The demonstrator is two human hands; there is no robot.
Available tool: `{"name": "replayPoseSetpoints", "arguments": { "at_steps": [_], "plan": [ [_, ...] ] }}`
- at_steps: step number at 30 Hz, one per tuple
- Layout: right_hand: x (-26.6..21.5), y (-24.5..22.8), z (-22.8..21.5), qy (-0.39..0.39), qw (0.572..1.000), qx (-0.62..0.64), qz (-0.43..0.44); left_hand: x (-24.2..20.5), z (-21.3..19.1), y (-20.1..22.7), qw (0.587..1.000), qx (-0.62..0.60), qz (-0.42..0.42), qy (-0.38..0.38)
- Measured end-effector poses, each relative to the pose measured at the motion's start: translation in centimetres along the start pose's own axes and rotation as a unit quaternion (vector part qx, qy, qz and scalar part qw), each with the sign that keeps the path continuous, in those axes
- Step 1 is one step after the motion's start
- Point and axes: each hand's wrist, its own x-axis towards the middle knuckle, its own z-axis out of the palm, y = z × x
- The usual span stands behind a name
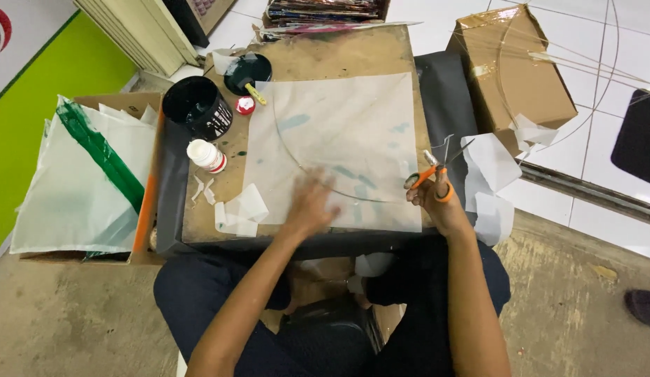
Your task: Cutting excess paper from the edges of a kite frame using scissors.
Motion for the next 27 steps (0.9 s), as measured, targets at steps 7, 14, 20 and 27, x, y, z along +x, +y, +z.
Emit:
{"name": "replayPoseSetpoints", "arguments": {
  "at_steps": [7,14,20,27],
  "plan": [
    [-0.3,-0.6,-0.5,0.004,1.000,0.020,0.003,1.5,2.9,4.4,0.982,-0.008,0.184,-0.040],
    [-2.4,-3.3,0.8,0.003,1.000,0.009,0.023,4.7,3.5,3.7,0.996,-0.032,0.078,-0.026],
    [-1.9,0.6,-2.5,-0.033,0.997,-0.031,0.067,4.3,3.4,4.4,0.993,-0.010,0.118,0.004],
    [-2.5,0.3,-3.1,-0.040,0.995,-0.029,0.087,3.5,4.6,7.8,0.975,-0.082,0.207,0.016]
  ]
}}
